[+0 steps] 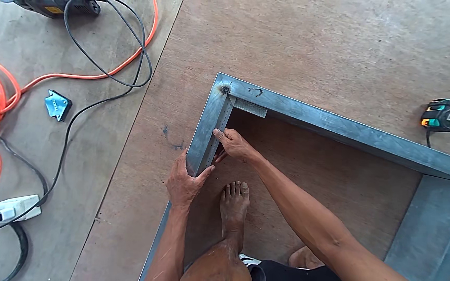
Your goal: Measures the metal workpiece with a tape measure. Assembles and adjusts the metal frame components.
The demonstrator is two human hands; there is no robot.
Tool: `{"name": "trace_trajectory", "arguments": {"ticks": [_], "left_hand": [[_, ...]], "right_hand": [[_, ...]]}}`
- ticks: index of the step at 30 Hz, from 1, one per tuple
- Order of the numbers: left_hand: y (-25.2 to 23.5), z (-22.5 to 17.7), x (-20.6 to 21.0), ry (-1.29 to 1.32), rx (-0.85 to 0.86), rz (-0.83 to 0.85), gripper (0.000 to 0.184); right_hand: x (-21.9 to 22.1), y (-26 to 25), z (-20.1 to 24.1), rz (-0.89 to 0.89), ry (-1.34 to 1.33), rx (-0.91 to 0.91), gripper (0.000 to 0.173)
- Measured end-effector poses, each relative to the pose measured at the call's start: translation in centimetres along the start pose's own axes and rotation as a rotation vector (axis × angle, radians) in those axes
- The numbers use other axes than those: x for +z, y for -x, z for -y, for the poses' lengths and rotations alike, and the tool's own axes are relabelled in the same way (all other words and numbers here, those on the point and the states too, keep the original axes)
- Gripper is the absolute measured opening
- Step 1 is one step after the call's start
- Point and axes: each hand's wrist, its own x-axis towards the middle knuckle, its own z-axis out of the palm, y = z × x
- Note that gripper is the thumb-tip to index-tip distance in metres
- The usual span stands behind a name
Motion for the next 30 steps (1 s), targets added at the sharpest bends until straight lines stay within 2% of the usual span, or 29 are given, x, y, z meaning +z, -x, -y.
{"name": "trace_trajectory", "arguments": {"ticks": [17, 20, 23, 26, 30], "left_hand": [[0.0, -0.1, 0.0, 0.015, -0.008, 0.018, 0.108], [0.1, 0.4, 0.3, 0.058, 0.037, -0.030, 0.109], [0.8, 0.4, -0.5, 0.185, 0.170, -0.098, 0.103], [0.5, -4.5, -2.5, 0.329, 0.325, 0.005, 0.079], [-0.7, -17.0, -3.5, 0.524, 0.431, 0.390, 0.062]], "right_hand": [[0.7, 0.2, 0.8, -0.055, -0.042, 0.030, 0.041], [0.6, 0.6, 0.3, -0.080, -0.026, 0.020, 0.041], [0.4, 3.3, 0.2, -0.136, 0.149, 0.034, 0.042], [-1.7, 7.7, 1.9, -0.177, 0.507, -0.029, 0.038], [-5.7, 15.6, 6.0, -0.282, 0.900, 0.006, 0.036]]}}
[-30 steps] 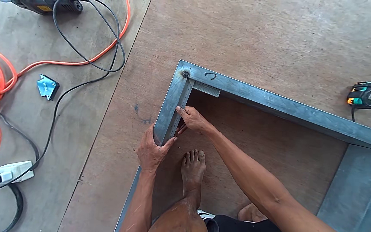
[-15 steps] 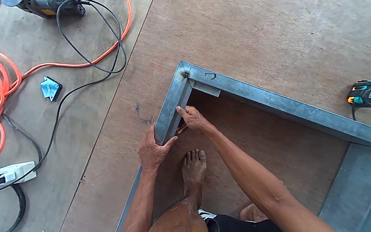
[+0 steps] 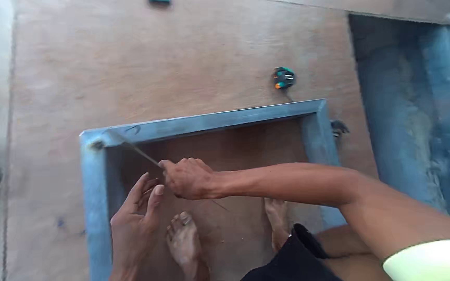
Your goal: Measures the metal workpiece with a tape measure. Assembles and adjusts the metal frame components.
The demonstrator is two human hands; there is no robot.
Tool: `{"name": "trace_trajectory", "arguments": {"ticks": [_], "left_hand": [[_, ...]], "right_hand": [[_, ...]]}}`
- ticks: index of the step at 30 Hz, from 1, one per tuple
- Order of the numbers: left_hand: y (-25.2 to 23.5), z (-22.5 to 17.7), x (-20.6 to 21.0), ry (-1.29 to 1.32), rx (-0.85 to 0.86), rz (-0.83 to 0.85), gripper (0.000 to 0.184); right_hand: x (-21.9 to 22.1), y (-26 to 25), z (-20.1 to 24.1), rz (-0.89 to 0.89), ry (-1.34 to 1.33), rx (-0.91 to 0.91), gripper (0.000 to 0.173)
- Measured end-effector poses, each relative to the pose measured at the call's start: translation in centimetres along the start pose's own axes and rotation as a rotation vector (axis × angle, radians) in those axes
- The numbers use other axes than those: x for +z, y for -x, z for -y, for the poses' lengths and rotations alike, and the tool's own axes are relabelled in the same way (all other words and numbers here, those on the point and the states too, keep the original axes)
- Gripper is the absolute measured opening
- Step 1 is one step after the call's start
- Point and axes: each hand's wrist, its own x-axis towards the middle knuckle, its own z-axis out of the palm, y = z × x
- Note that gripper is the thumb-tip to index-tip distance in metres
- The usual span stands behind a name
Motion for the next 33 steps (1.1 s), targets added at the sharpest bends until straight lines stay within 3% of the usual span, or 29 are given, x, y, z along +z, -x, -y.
{"name": "trace_trajectory", "arguments": {"ticks": [2, 4, 7, 9, 11, 13, 16, 19, 24, 33], "left_hand": [[-2.7, -5.2, 2.9, 0.086, 0.043, 0.073, 0.047], [-4.5, -9.3, 5.7, 0.129, 0.062, 0.152, 0.032], [-6.0, -14.2, 10.8, 0.187, 0.048, 0.321, 0.017], [-6.0, -16.6, 14.9, 0.192, -0.006, 0.470, 0.016], [-5.9, -18.0, 19.8, 0.224, -0.095, 0.606, 0.015], [-5.7, -18.3, 25.1, 0.264, -0.163, 0.697, 0.015], [-5.0, -17.7, 33.3, 0.320, -0.268, 0.728, 0.017], [-4.0, -17.5, 39.9, 0.398, -0.403, 0.716, 0.019], [-5.4, -17.8, 45.3, 0.423, -0.403, 0.742, 0.025], [-7.1, -18.2, 46.4, 0.404, -0.296, 0.784, 0.021]], "right_hand": [[-3.2, 3.6, -1.9, -0.073, 0.123, -0.009, 0.037], [-5.1, 7.5, -5.2, -0.191, 0.215, 0.004, 0.052], [-4.7, 13.4, -11.7, -0.518, 0.219, 0.019, 0.060], [-3.8, 17.2, -15.6, -0.622, 0.086, 0.071, 0.060], [-3.0, 21.1, -19.6, -0.604, -0.111, 0.138, 0.068], [-1.9, 25.0, -24.1, -0.699, -0.235, 0.205, 0.066], [0.0, 30.2, -32.2, -1.049, -0.120, 0.419, 0.050], [2.2, 33.3, -38.4, -1.139, -0.123, 0.683, 0.056], [5.7, 32.2, -41.2, -1.083, -0.259, 0.679, 0.063], [6.1, 31.1, -40.8, -1.166, -0.140, 0.673, 0.058]]}}
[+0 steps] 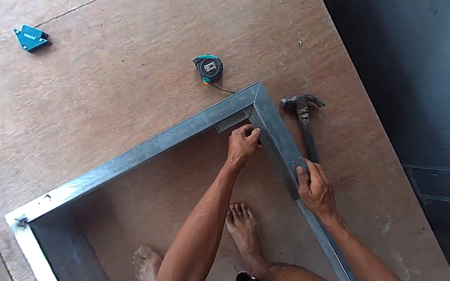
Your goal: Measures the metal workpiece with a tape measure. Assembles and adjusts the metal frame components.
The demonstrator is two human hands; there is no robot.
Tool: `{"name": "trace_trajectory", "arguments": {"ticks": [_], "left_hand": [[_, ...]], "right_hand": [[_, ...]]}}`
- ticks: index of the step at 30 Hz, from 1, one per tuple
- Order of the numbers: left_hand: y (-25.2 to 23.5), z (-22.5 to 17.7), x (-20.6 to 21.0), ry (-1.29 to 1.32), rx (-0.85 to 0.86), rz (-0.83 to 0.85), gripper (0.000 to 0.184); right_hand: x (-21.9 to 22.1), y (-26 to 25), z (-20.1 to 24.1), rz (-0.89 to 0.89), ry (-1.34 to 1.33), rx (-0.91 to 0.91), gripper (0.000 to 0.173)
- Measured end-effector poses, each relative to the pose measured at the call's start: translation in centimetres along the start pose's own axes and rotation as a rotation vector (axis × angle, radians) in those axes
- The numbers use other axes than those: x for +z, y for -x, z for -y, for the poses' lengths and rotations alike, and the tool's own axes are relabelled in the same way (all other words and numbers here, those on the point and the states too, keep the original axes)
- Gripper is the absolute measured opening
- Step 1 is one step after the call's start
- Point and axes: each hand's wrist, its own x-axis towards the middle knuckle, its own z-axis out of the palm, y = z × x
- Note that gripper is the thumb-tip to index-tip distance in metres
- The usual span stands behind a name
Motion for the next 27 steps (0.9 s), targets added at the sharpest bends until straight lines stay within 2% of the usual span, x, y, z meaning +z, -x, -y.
{"name": "trace_trajectory", "arguments": {"ticks": [7, 16, 27], "left_hand": [[0.3, -0.3, -0.2, -0.036, 0.029, 0.024, 0.021], [0.2, -0.4, -0.7, 0.060, 0.013, 0.100, 0.020], [-1.4, 0.8, -0.7, 0.076, 0.020, 0.081, 0.018]], "right_hand": [[0.1, 0.0, -0.1, -0.008, 0.005, 0.007, 0.057], [0.1, 0.0, 0.0, -0.010, 0.010, 0.015, 0.057], [0.1, 0.2, 0.1, -0.017, 0.039, 0.012, 0.058]]}}
